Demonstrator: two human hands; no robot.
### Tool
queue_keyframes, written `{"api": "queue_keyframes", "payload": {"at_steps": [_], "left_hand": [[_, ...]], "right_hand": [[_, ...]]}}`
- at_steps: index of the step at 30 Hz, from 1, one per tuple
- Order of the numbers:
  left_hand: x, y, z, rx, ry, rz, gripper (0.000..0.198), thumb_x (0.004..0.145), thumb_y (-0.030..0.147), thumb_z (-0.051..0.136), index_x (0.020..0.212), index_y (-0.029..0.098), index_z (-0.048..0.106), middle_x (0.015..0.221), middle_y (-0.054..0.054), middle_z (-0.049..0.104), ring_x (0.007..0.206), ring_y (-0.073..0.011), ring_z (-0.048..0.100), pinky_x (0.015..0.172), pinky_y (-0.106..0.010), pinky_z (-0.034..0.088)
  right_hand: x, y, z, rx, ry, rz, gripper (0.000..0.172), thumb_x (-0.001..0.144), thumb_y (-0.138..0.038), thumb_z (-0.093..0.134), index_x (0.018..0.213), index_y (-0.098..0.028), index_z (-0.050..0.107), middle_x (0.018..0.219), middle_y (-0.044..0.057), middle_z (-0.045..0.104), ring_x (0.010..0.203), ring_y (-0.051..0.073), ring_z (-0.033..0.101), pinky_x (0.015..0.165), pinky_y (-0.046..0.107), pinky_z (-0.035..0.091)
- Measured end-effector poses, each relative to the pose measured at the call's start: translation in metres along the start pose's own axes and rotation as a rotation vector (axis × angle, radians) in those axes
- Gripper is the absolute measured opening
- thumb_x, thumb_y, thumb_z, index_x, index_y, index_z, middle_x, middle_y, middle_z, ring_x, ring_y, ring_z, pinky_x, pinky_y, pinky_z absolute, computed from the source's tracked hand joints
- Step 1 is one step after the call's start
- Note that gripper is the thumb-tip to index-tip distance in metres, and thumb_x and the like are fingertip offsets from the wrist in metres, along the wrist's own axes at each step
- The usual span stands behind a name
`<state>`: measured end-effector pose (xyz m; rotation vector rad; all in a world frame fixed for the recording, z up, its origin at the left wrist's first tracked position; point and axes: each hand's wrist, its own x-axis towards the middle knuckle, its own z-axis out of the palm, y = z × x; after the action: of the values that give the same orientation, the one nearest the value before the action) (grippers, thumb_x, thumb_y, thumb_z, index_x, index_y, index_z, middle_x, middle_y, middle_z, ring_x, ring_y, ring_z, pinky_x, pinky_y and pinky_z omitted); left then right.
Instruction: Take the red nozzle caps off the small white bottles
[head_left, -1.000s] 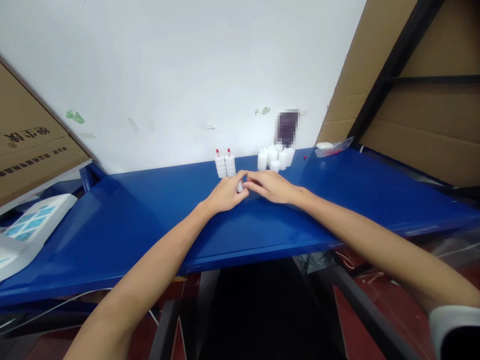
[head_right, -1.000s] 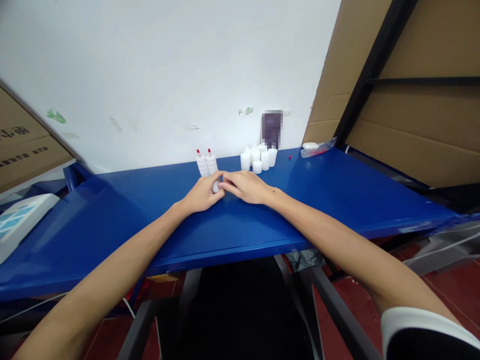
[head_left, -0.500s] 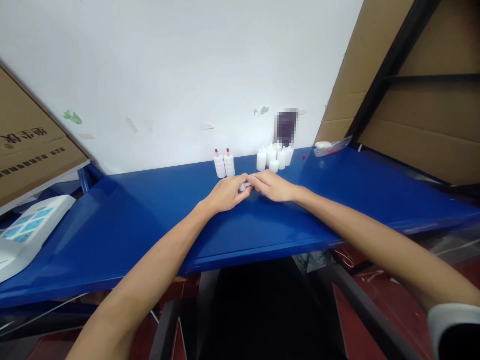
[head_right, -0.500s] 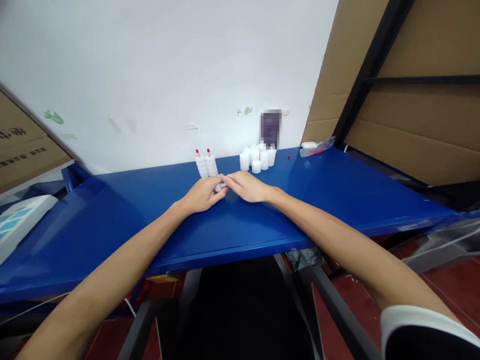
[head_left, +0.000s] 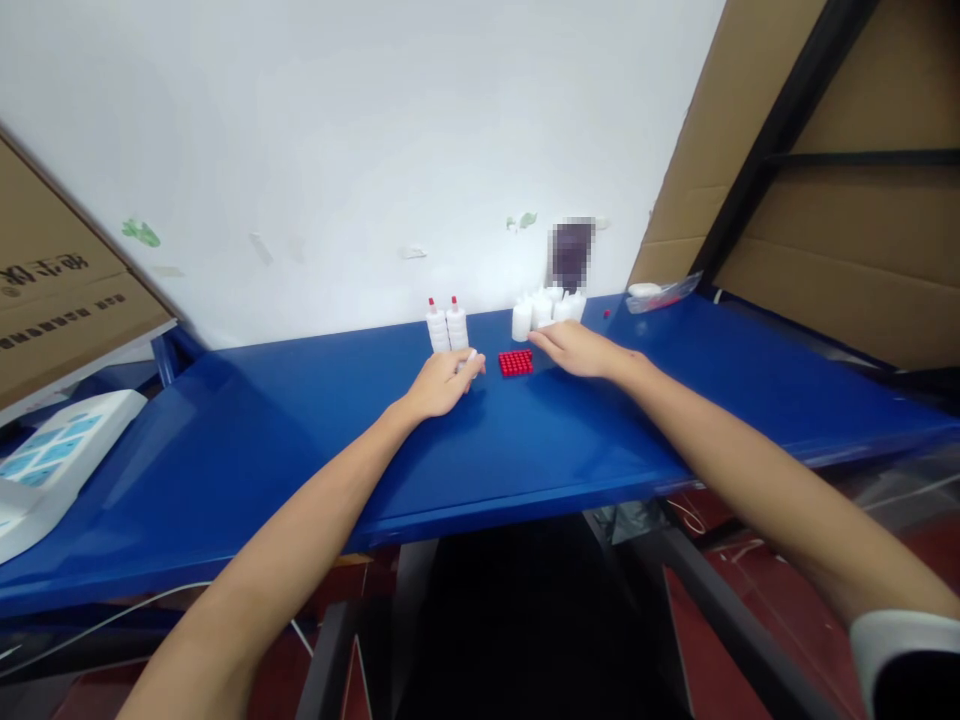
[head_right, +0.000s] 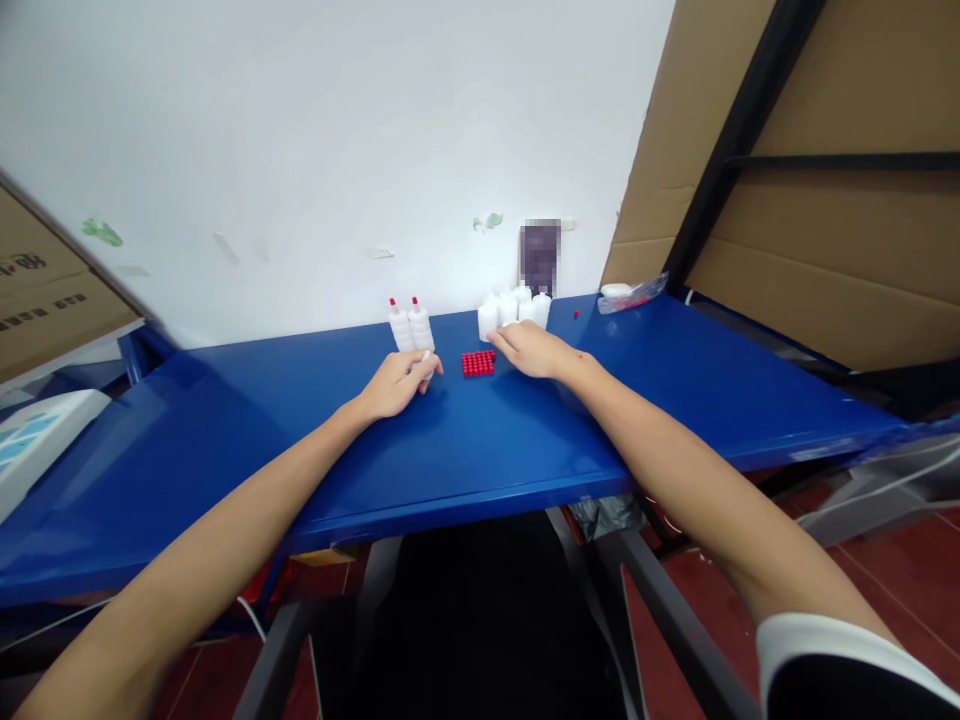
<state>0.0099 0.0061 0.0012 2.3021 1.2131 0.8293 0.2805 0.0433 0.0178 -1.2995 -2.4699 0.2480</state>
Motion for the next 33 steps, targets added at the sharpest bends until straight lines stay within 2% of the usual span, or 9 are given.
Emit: {"api": "queue_keyframes", "payload": {"at_steps": [5,12,16,20,24,28,31,33], "left_hand": [[0.002,-0.001,-0.001,-0.153,-0.032,-0.093,0.054,0.102,0.053,0.033,0.080,0.017,0.066,0.061,0.000,0.059,0.058,-0.0140,0.054,0.062,-0.025,0.041],[0.003,-0.001,0.000,-0.061,0.022,-0.078,0.052,0.101,0.049,0.036,0.073,0.017,0.065,0.055,0.002,0.055,0.056,-0.0139,0.054,0.065,-0.026,0.041],[0.003,0.000,0.000,-0.092,0.049,-0.141,0.051,0.100,0.052,0.038,0.071,0.017,0.063,0.051,0.002,0.056,0.052,-0.0137,0.054,0.062,-0.025,0.042],[0.002,0.001,-0.003,-0.169,0.049,-0.222,0.050,0.098,0.051,0.038,0.070,0.017,0.062,0.046,0.002,0.054,0.045,-0.0127,0.051,0.055,-0.024,0.040],[0.003,0.002,-0.003,-0.187,0.050,-0.238,0.049,0.096,0.052,0.040,0.070,0.017,0.061,0.045,0.002,0.054,0.041,-0.0117,0.049,0.050,-0.023,0.039],[0.004,0.002,-0.005,-0.271,0.039,-0.259,0.045,0.096,0.050,0.042,0.071,0.017,0.060,0.045,0.002,0.053,0.036,-0.0103,0.046,0.045,-0.023,0.036],[0.005,-0.001,-0.006,-0.377,0.046,-0.268,0.042,0.096,0.048,0.042,0.073,0.017,0.059,0.045,0.003,0.051,0.034,-0.0099,0.044,0.042,-0.024,0.032],[0.006,-0.003,-0.005,-0.404,0.054,-0.263,0.043,0.095,0.050,0.043,0.073,0.017,0.060,0.045,0.003,0.051,0.035,-0.0099,0.044,0.042,-0.024,0.032]], "right_hand": [[0.000,0.000,-0.003,-0.067,-0.111,0.073,0.037,0.105,-0.045,0.037,0.080,-0.021,0.050,0.085,0.011,0.067,0.074,0.021,0.059,0.070,0.034,0.040],[-0.002,0.004,-0.008,-0.163,-0.188,0.117,0.027,0.102,-0.043,0.047,0.091,-0.020,0.052,0.085,0.009,0.067,0.070,0.019,0.056,0.063,0.031,0.036],[-0.002,0.005,-0.010,-0.218,-0.188,0.098,0.023,0.099,-0.041,0.054,0.095,-0.018,0.057,0.086,0.009,0.067,0.070,0.019,0.055,0.062,0.030,0.035],[-0.002,0.004,-0.013,-0.161,-0.145,0.060,0.012,0.093,-0.027,0.062,0.101,-0.018,0.065,0.089,0.006,0.071,0.074,0.018,0.059,0.063,0.029,0.036],[-0.003,0.003,-0.015,-0.150,-0.018,0.059,0.017,0.088,-0.019,0.063,0.103,-0.019,0.072,0.089,0.005,0.074,0.074,0.018,0.062,0.066,0.030,0.039],[-0.002,0.005,-0.015,-0.072,0.106,0.020,0.015,0.087,-0.020,0.065,0.099,-0.019,0.075,0.095,0.006,0.076,0.082,0.020,0.066,0.073,0.032,0.043],[-0.001,0.007,-0.014,0.007,0.083,0.037,0.012,0.086,-0.028,0.071,0.091,-0.018,0.075,0.090,0.007,0.077,0.078,0.020,0.066,0.073,0.032,0.045],[-0.001,0.009,-0.014,0.005,0.048,0.051,0.018,0.087,-0.035,0.072,0.086,-0.018,0.074,0.081,0.007,0.075,0.072,0.020,0.065,0.071,0.032,0.045]]}}
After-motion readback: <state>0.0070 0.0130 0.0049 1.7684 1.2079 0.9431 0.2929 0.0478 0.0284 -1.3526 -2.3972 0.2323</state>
